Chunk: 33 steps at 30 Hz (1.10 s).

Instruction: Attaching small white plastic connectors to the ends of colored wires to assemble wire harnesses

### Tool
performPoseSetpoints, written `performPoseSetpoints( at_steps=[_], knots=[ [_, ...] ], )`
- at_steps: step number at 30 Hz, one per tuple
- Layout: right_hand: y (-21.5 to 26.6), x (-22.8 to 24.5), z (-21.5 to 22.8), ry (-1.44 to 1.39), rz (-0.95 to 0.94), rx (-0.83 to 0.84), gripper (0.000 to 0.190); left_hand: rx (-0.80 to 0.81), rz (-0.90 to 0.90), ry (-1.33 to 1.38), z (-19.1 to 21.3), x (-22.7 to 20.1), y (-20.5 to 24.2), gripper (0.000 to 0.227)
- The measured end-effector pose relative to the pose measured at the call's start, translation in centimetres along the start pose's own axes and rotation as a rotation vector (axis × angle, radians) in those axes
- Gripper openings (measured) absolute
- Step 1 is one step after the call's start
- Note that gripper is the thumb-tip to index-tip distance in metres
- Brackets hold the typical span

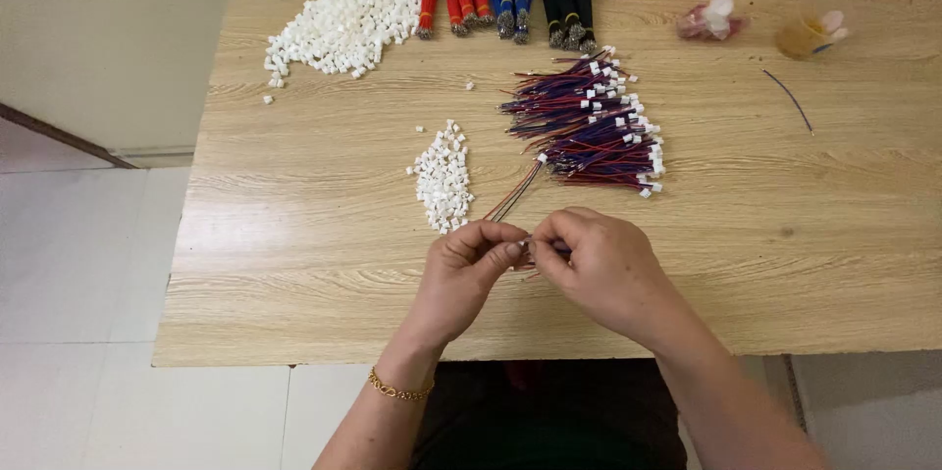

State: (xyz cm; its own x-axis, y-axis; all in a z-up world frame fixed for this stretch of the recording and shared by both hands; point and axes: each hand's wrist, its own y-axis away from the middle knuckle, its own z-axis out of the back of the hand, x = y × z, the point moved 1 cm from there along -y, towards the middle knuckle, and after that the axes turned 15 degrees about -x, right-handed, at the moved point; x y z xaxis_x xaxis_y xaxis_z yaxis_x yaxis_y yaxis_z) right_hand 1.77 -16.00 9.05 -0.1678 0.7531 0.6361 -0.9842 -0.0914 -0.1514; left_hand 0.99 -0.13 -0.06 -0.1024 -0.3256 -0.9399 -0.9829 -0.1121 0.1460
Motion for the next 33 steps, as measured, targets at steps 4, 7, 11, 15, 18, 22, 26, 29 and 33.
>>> performPoseSetpoints(
  at_steps=[4, 7, 11, 15, 18, 22, 26, 29, 33],
  knots=[
    [0.0, -1.0, -0.8, -0.011, 0.003, 0.002, 0.010, -0.017, -0.009, -0.023, -0.5, 0.8, 0.0, 0.014],
    [-0.1, -1.7, -1.4, -0.001, 0.046, -0.017, 0.010, -0.024, 0.002, -0.014, -0.4, 1.5, -0.2, 0.014],
    [-0.1, -1.0, -0.9, -0.196, 0.015, -0.031, 0.009, -0.084, 0.118, 0.114, -0.1, 1.9, -0.8, 0.016],
    [-0.7, -0.4, 0.1, -0.398, 0.053, -0.027, 0.013, -0.094, 0.278, 0.349, 0.5, 2.9, -1.6, 0.017],
    [-0.7, -0.7, 0.1, -0.351, 0.108, -0.028, 0.010, -0.064, 0.322, 0.400, 0.6, 2.8, -1.7, 0.017],
    [-0.5, -0.3, 0.2, -0.330, 0.082, -0.065, 0.008, -0.060, 0.329, 0.434, 0.1, 1.8, -1.1, 0.015],
    [-0.4, -0.6, -0.5, -0.174, 0.258, -0.165, 0.004, -0.054, 0.339, 0.444, 0.0, 1.6, -1.0, 0.016],
    [-0.7, -1.6, -1.0, -0.105, 0.359, -0.188, 0.005, -0.056, 0.344, 0.443, -0.1, 1.4, -0.9, 0.017],
    [-0.6, -1.5, -0.7, -0.089, 0.387, -0.236, 0.005, -0.052, 0.346, 0.443, 0.2, 1.9, -1.1, 0.018]
  ],
)
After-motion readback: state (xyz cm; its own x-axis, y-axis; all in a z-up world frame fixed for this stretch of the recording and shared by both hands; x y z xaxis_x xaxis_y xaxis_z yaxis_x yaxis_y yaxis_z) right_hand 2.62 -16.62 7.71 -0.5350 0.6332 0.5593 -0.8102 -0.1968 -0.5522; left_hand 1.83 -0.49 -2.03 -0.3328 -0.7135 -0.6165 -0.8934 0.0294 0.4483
